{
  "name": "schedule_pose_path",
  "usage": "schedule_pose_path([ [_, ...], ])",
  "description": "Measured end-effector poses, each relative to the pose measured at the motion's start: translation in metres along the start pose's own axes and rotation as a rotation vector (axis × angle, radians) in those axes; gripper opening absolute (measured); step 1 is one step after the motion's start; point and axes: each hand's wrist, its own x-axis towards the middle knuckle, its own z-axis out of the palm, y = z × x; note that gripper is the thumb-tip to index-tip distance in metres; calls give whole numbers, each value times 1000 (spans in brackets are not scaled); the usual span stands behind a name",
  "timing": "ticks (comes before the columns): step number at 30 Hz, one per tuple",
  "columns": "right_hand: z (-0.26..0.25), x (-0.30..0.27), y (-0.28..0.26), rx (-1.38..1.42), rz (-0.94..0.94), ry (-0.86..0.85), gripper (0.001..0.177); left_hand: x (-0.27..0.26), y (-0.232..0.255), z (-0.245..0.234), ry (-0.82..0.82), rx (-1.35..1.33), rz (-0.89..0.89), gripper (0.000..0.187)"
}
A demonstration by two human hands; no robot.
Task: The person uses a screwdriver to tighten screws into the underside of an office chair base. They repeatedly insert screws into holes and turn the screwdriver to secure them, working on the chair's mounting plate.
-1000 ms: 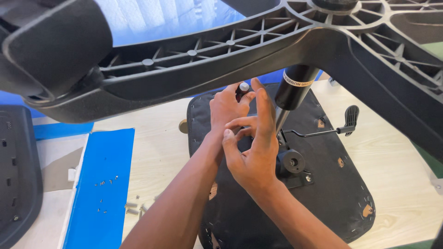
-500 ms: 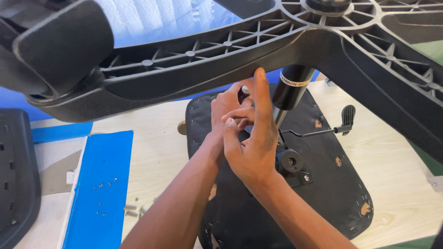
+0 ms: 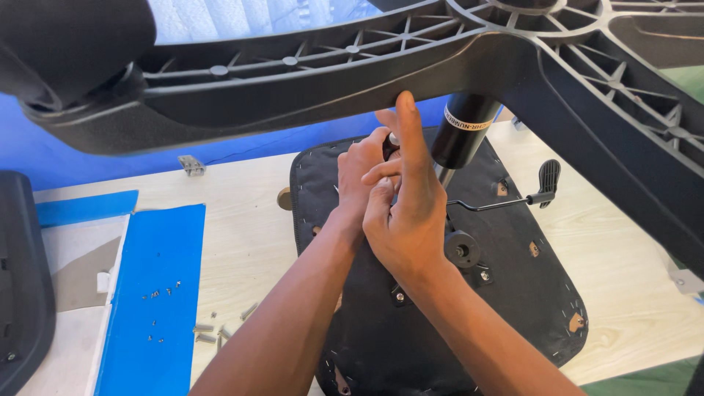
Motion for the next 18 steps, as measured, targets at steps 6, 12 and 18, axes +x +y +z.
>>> schedule_pose_path([
  [6,11,4,5,-63,-2,-20,86,0,-8,-13,11,10,10,35],
  [12,30,9,10,-117,-42,-71,88,-8,-30,-28,84,-148,26,36],
  [18,51,1,25,38,-42,-46,84,-14,-57,-37,215,-195,113,33],
])
